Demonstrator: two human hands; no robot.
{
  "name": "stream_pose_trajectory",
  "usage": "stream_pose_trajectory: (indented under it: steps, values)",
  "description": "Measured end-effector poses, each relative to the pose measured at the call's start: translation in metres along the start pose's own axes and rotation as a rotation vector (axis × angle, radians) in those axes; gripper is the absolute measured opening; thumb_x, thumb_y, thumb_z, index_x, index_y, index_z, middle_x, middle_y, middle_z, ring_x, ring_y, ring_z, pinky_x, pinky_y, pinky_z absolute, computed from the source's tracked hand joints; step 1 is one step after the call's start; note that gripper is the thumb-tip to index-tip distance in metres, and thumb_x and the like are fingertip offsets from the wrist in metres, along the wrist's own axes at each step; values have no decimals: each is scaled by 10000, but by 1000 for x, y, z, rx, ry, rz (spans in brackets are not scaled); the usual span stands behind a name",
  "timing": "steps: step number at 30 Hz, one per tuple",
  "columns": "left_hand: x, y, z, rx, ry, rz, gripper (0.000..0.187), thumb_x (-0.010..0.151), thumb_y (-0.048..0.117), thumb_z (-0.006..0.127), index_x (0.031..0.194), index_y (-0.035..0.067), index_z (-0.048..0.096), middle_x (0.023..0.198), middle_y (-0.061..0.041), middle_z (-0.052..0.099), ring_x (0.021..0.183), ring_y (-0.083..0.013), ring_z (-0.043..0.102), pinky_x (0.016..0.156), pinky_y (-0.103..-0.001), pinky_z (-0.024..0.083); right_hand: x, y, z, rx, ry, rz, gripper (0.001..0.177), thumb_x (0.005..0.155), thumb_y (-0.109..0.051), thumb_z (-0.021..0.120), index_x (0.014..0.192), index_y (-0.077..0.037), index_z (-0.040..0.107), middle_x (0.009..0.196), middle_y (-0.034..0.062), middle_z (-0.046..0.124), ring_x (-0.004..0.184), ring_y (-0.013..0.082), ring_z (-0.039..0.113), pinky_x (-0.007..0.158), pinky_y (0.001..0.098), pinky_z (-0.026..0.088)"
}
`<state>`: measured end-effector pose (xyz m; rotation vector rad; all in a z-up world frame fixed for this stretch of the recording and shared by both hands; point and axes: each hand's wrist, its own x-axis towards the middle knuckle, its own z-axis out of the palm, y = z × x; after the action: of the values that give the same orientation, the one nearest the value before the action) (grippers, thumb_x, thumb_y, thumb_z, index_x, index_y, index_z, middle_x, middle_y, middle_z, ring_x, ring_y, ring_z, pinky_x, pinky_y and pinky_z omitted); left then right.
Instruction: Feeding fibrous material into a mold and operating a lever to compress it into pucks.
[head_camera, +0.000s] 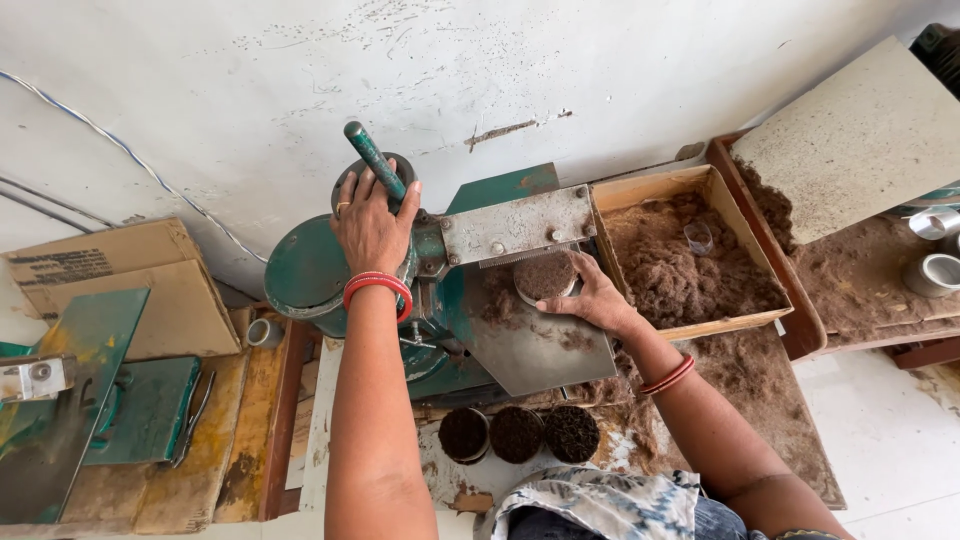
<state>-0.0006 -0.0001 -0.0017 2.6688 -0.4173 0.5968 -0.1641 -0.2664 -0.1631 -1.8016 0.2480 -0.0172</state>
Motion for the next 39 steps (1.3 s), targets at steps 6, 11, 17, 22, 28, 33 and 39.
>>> stream_pose_trajectory:
  steps: [6, 11, 17, 22, 28, 33, 39]
  values:
    - [0, 1, -1, 1, 3, -6, 564, 931, 646, 571, 1367, 297, 654, 1508, 74, 523, 1438, -314, 390, 1125, -650, 293, 18, 13, 0, 97, 17, 44, 1348, 563, -408, 970, 1568, 3, 171, 1621, 222, 258, 1473, 322, 324, 1188, 447, 345]
    - [0, 0, -1, 1, 7, -4, 560, 932, 645, 571, 1363, 296, 656, 1507, 74, 525, 1436, -317, 391, 1129, -652, 290, 15, -19, 0, 254, -19, -10, 1158, 600, -293, 942, 1514, 19, 304, 1480, 193, 468, 1302, 289, 529, 1061, 414, 502]
    - [-1, 4, -5, -1, 2, -7, 558, 934, 639, 568, 1363, 293, 657, 1503, 71, 525, 1440, -321, 388, 1119, -667, 284, 44, -3, -2, 424, -61, -7, 986, 668, -148, 909, 1439, 39, 324, 1354, 190, 594, 1138, 255, 668, 959, 384, 592]
    - [-1, 3, -5, -15, 2, -6, 552, 933, 636, 565, 1358, 294, 653, 1515, 71, 517, 1442, -326, 384, 1114, -675, 286, 59, 17, -4, 556, -92, 26, 957, 700, -138, 890, 1446, 67, 327, 1290, 267, 650, 1092, 278, 719, 962, 372, 602]
    - [-2, 0, -6, -45, -3, 18, 550, 936, 630, 556, 1348, 281, 658, 1516, 47, 508, 1435, -335, 373, 1102, -698, 275, -9, -16, -1, 335, 22, 115, 1132, 647, -174, 914, 1527, -30, 217, 1444, 243, 543, 1186, 309, 656, 1003, 397, 556]
    - [0, -6, -5, -10, -28, 13, 527, 963, 636, 536, 1262, 233, 697, 1559, 7, 494, 1475, -331, 362, 1122, -699, 283, -54, -30, -5, 170, -50, 18, 1153, 612, -251, 932, 1582, -112, 325, 1610, 138, 353, 1477, 296, 329, 1190, 432, 321]
    - [-1, -9, -8, -35, -10, 24, 585, 950, 647, 524, 1307, 211, 680, 1516, -60, 498, 1436, -360, 362, 1070, -735, 269, -48, -41, 18, 214, 11, -4, 1158, 594, -289, 919, 1571, -116, 321, 1554, 159, 435, 1442, 313, 404, 1178, 405, 360]
